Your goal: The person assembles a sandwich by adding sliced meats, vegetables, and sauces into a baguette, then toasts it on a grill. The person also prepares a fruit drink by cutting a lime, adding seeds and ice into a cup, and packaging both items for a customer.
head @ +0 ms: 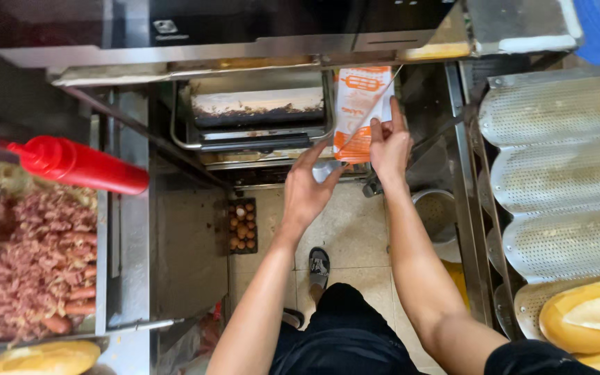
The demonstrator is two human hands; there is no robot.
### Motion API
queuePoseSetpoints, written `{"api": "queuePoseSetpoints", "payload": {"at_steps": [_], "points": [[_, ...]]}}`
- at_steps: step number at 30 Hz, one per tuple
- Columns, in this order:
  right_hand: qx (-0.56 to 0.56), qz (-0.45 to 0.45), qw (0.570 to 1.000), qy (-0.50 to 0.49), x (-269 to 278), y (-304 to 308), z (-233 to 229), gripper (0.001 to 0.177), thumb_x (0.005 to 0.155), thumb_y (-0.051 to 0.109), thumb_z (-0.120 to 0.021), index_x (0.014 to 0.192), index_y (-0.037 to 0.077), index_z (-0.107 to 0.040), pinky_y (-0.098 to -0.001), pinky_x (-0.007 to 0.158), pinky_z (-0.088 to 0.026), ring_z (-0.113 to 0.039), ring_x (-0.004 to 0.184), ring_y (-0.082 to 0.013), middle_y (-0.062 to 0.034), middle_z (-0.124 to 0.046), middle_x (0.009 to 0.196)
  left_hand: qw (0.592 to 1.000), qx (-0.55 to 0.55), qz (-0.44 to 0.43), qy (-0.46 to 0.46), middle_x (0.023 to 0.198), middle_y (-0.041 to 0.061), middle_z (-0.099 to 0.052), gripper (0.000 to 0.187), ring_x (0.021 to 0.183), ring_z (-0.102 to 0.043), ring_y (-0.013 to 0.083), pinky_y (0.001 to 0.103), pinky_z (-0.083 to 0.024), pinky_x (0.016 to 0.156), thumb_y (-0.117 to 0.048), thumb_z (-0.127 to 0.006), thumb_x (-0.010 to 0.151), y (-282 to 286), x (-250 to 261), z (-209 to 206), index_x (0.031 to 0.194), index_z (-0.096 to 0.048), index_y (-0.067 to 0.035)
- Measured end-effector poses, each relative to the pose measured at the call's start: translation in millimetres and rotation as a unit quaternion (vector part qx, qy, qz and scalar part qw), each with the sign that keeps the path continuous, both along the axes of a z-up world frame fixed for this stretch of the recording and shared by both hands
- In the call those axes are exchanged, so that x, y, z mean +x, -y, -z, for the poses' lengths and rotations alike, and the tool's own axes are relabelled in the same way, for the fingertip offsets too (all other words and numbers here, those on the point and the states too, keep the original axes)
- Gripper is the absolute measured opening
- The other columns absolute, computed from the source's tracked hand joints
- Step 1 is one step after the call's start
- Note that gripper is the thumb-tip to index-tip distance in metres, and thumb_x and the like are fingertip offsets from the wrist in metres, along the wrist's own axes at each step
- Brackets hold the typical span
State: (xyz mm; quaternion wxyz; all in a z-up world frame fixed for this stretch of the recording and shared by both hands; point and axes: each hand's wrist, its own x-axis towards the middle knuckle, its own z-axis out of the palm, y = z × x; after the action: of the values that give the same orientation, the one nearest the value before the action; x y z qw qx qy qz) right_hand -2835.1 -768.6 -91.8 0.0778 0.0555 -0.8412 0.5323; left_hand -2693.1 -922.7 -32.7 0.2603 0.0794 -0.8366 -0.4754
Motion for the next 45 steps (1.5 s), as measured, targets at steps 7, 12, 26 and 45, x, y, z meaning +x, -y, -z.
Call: {"api": "queuePoseSetpoints", "payload": {"at_steps": [7,12,26,45], "points": [[-0.140,-0.337,0.927,0.086,51,92,-69,0.022,0.103,0.018,-0.071,0.120,0.005,-0.076,-0.0208,0.066,-0.050,-0.058,0.073,-0.0031,0.0039,-0.074,0.095,0.975,-0.104,-0.195,-0.011,0.100,0.008,-0.078,0.016,0.092,-0.075,0.0291,0.044,-0.054,0.094,-0.022,-0.072,0.096,59,60,-26,0.111,-0.074,-0.016],[-0.027,-0.503,0.857,-0.105,111,157,-91,0.022,0.090,0.014,-0.087,0.106,0.002,-0.076,-0.0278,0.062,-0.037,-0.045,0.072,-0.0102,-0.0042,-0.056,0.096,0.961,-0.083,-0.259,0.052,0.092,0.013,-0.075,0.020,0.081,-0.072,0.0325,0.043,-0.056,0.067,-0.025,-0.065,0.098,99,158,-49,0.107,-0.074,-0.011],[-0.055,-0.845,0.497,-0.189,436,245,-152,0.017,0.091,0.011,-0.077,0.108,0.006,-0.080,-0.0319,0.080,-0.050,-0.061,0.093,-0.0196,-0.0066,-0.063,0.095,0.876,0.365,-0.289,0.126,0.089,0.002,-0.077,0.037,0.074,-0.071,0.0103,0.034,-0.061,0.062,-0.023,-0.062,0.088,70,539,-70,0.122,-0.066,-0.009],[0.174,-0.785,0.530,-0.270,839,314,-16,0.056,0.077,0.038,-0.084,0.122,0.008,-0.070,-0.0504,0.091,-0.045,-0.054,0.112,-0.0376,-0.0162,-0.060,0.117,0.822,0.130,-0.518,0.200,0.090,0.026,-0.070,0.027,0.089,-0.068,0.0447,0.050,-0.055,0.078,-0.024,-0.064,0.088,-75,795,-62,0.102,-0.071,-0.003]]}}
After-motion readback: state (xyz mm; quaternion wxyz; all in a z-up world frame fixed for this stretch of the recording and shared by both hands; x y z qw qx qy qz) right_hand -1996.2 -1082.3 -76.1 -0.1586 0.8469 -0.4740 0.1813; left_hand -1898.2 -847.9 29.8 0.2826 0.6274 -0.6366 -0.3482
